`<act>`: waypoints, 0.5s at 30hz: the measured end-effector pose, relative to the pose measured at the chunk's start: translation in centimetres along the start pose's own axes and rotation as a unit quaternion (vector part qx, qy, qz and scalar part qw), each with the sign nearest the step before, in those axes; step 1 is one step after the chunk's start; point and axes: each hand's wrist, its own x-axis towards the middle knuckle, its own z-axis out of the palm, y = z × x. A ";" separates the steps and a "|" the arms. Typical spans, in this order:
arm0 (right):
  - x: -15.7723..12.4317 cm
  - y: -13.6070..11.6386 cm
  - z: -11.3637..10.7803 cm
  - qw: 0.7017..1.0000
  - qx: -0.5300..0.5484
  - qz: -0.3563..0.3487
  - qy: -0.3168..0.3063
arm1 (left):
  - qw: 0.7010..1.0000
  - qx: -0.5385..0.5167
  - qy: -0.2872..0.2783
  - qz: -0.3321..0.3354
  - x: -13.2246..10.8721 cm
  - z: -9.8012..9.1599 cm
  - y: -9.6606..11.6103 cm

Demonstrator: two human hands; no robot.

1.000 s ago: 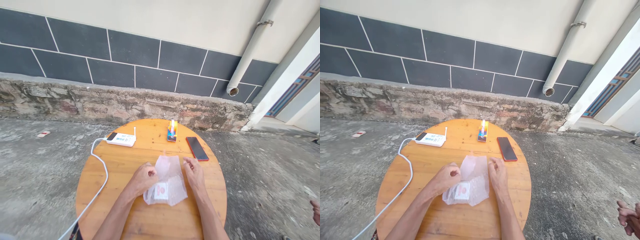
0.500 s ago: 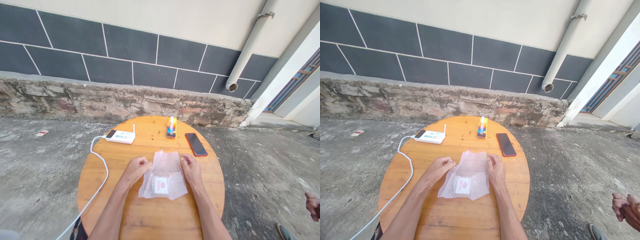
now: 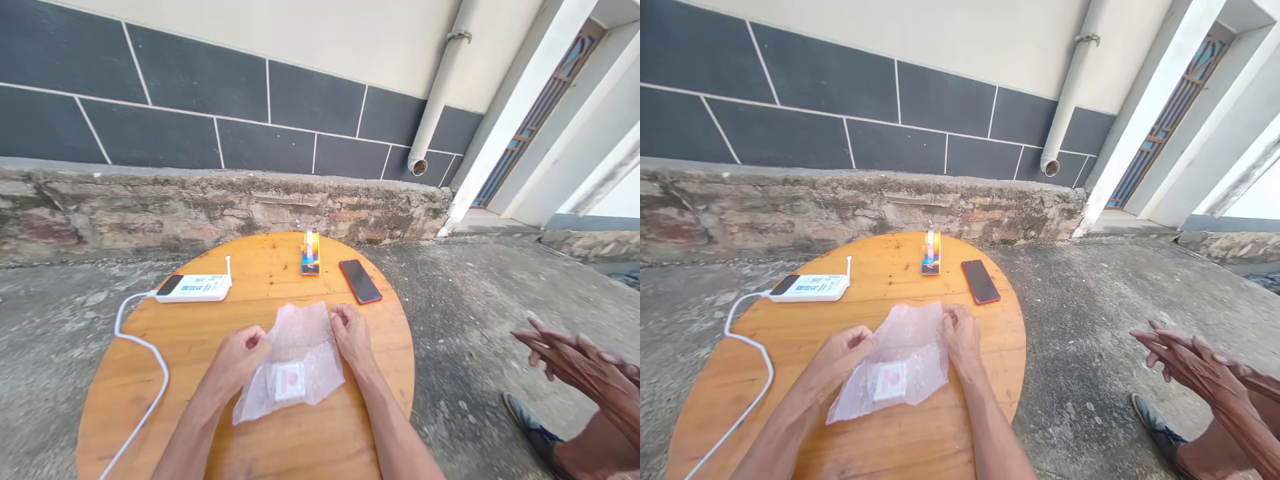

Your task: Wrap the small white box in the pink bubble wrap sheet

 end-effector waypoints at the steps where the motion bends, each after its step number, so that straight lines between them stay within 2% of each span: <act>1: 0.0 0.1 0.0 1.000 0.000 0.002 0.003 | 1.000 -0.013 -0.004 -0.005 0.0 -0.2 -0.1; 15: 0.3 0.2 -0.1 0.998 0.040 0.017 -0.051 | 0.998 -0.043 0.050 -0.014 0.2 -0.3 0.0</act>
